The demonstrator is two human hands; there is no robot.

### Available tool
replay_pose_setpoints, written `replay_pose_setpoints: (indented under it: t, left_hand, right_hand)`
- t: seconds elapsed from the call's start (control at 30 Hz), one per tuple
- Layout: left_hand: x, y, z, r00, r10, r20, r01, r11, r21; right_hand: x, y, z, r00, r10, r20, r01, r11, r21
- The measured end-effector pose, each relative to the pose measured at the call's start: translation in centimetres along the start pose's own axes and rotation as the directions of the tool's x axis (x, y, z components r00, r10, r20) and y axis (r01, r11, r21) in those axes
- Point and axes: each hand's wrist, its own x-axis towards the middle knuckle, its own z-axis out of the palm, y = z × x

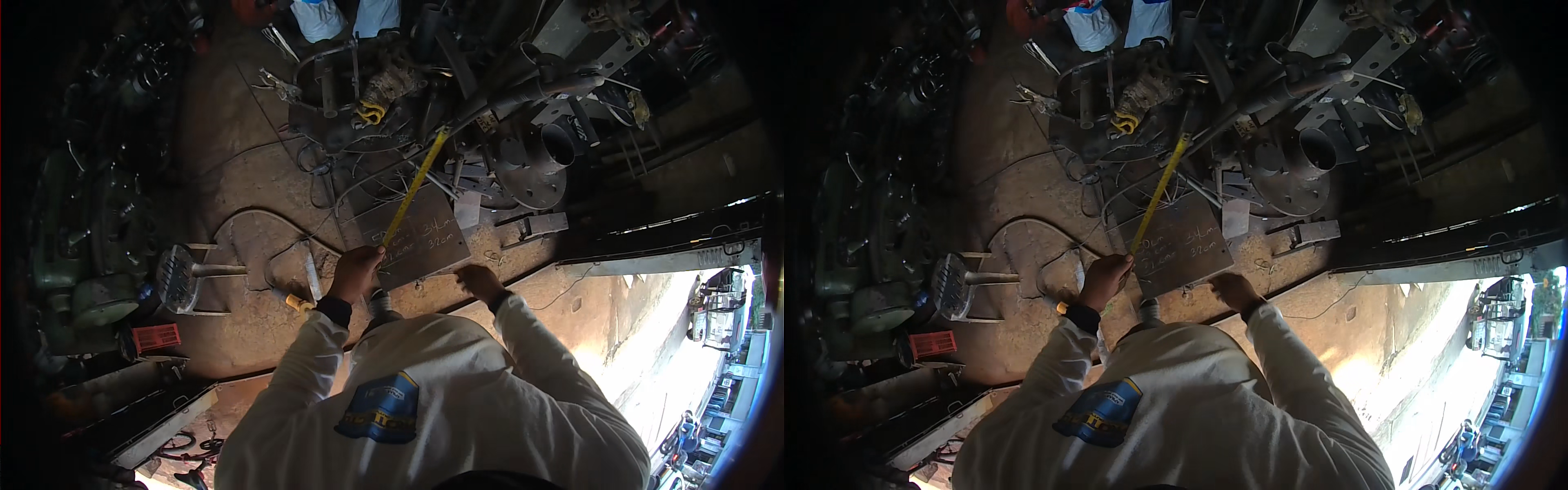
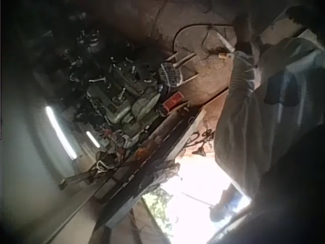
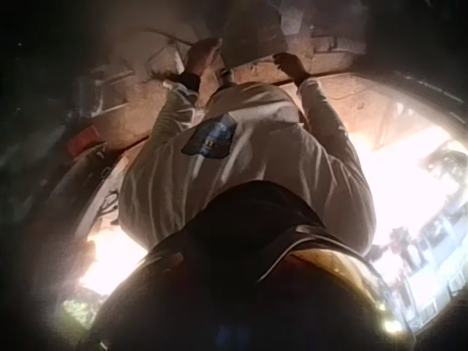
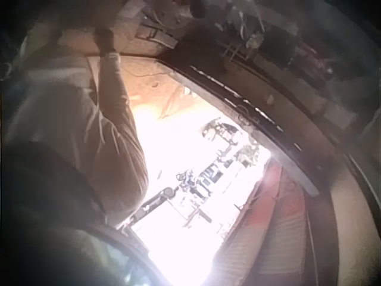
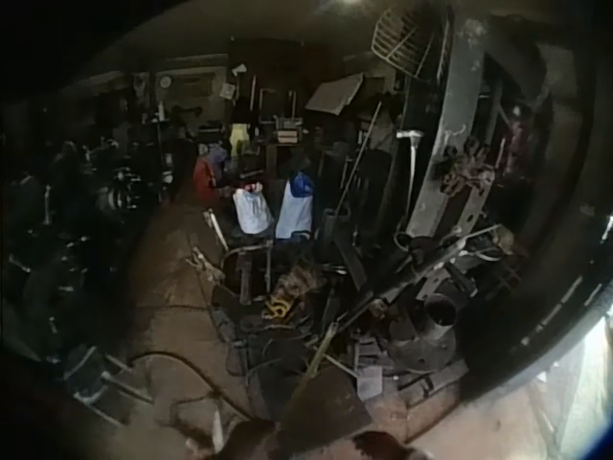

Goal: The person measures a metal component using a tape measure and writes dimensions on a metal plate with a piece of chalk.

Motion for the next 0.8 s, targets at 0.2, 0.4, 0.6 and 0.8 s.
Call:
replay_pose_setpoints:
  t: [0.2,0.4,0.6,0.8]
  left_hand:
    - [-3.5,-2.1,-0.4,0.990,0.080,-0.118,-0.061,0.986,0.154]
    - [-10.0,-6.3,-2.3,0.971,-0.052,-0.232,0.100,0.975,0.200]
    - [-13.6,-8.5,-2.2,0.880,-0.376,-0.289,0.355,0.927,-0.123]
    - [-13.6,-7.9,-3.6,0.857,-0.447,-0.256,0.403,0.892,-0.205]
  right_hand:
    - [17.3,-22.2,-2.4,0.636,-0.767,0.083,0.449,0.281,-0.848]
    - [27.2,-35.0,-3.0,0.778,-0.261,-0.572,-0.035,0.890,-0.454]
    - [30.5,-34.6,-4.0,0.830,0.024,-0.557,-0.301,0.860,-0.412]
    - [34.3,-33.1,-1.1,0.700,-0.039,-0.713,-0.349,0.853,-0.389]
